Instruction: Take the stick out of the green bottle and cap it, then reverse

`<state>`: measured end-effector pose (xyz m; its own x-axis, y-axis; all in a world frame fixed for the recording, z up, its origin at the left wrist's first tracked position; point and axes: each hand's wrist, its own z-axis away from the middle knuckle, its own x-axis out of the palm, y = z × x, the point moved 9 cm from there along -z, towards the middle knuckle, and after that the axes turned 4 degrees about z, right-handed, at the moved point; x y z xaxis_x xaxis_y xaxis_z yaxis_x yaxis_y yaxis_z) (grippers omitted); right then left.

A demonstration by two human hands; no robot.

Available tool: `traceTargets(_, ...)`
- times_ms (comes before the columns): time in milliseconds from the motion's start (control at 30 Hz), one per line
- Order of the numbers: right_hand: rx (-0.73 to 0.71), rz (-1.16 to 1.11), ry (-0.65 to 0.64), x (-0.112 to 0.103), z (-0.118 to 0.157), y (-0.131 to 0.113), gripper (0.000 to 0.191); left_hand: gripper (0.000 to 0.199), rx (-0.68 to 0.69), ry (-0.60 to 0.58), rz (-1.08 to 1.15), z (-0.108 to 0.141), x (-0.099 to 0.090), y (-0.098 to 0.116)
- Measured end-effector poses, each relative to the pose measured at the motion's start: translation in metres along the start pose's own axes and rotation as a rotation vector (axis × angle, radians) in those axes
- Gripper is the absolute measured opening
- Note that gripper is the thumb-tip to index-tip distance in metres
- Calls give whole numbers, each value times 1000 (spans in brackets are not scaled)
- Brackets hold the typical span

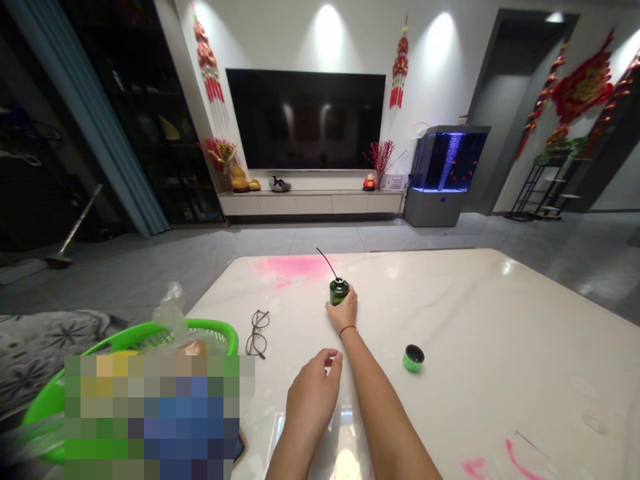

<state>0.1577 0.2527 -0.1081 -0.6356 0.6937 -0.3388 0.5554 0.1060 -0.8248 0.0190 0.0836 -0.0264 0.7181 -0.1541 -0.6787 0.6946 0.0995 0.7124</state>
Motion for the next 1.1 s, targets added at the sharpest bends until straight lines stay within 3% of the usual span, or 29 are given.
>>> traceTargets(167, 50, 52, 16, -2, 0, 3, 80, 37, 4, 2, -6, 0, 0, 1)
traceTargets(833, 21, 37, 4, -4, 2, -1, 55, 38, 6, -3, 2, 3, 0, 2)
traceTargets(1100, 23, 18, -42, 1, 1, 0, 55, 37, 15, 3, -1, 3, 0, 3)
